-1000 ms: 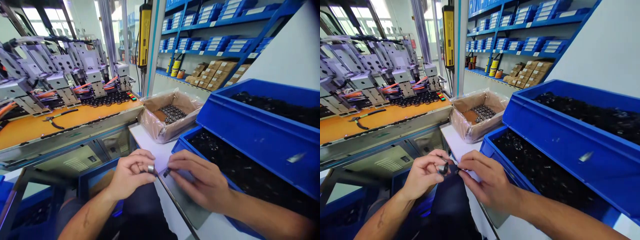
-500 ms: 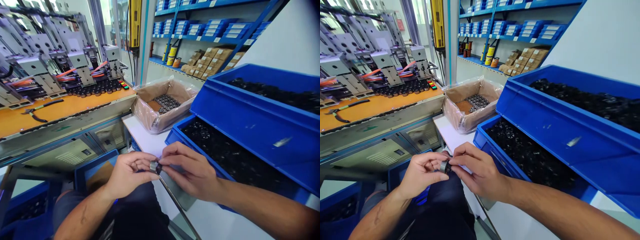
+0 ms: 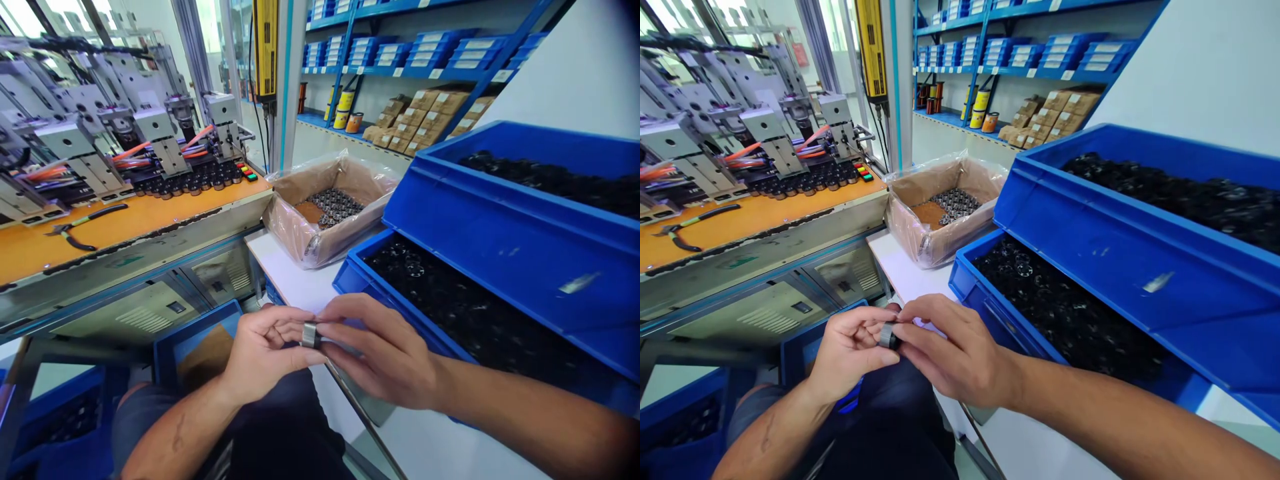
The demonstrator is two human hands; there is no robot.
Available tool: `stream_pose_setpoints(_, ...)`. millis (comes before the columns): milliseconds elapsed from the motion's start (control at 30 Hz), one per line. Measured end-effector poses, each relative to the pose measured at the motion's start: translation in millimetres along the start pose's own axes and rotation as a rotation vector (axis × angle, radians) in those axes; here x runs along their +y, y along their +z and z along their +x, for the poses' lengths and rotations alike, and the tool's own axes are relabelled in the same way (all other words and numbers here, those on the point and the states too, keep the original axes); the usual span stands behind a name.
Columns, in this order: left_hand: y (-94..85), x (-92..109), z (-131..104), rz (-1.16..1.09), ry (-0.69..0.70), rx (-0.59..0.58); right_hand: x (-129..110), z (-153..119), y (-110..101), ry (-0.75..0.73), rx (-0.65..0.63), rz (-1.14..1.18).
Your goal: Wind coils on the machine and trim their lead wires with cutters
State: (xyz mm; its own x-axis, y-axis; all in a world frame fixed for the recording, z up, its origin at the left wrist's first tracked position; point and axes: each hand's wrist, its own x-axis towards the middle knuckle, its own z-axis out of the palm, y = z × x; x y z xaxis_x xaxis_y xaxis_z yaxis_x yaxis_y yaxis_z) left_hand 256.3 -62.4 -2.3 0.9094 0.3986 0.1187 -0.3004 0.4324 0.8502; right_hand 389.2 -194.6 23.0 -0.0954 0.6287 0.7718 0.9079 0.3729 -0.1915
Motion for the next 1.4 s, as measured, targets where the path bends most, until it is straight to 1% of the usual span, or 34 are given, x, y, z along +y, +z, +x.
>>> stream_pose_setpoints(100,-0.6,-0.9,0.0,-0.03,-0.019,-0.012,0.6,-1.0,0.6,-0.032,0.008,-0.016)
stream_pose_setpoints(267,0.5,-1.2,0.7,-0.08,-0.012,-0.044,1.0,-1.1,1.5,-0.066,0.016,-0.018)
stream_pose_setpoints(533,0.8,-2.8,0.2,-0.072,0.005,-0.049,1.6,-0.2,-1.8,-0.052,0.013,-0.009)
stream_pose_setpoints(733,2.3,-0.8,0.7,-0.062,0.005,-0.014,0.4,2.3,-2.7,-0.048,0.015,-0.019)
stream_pose_setpoints(800,2.8,0.0,0.3,-0.073,0.011,-0.024,0.2,2.3,-3.2,-0.044,0.019,-0.013)
stream_pose_setpoints(1000,3.2,0.1,-0.9,-0.1,0.007,-0.068,0.9,1.8,-5.3,-0.094,0.008,-0.039)
stream_pose_setpoints(1167,2.7,-0.4,-0.4,-0.114,-0.001,-0.075,0.5,4.0,-4.5,-0.086,0.003,-0.032)
stream_pose_setpoints(1300,3.0,0.7,-1.1,-0.095,-0.004,-0.052,-1.4,5.2,-4.0,-0.072,0.002,-0.03)
stream_pose_setpoints(1400,2.2,2.0,-2.0,-0.055,-0.05,-0.006,-2.6,3.9,-4.3,-0.033,0.003,-0.049)
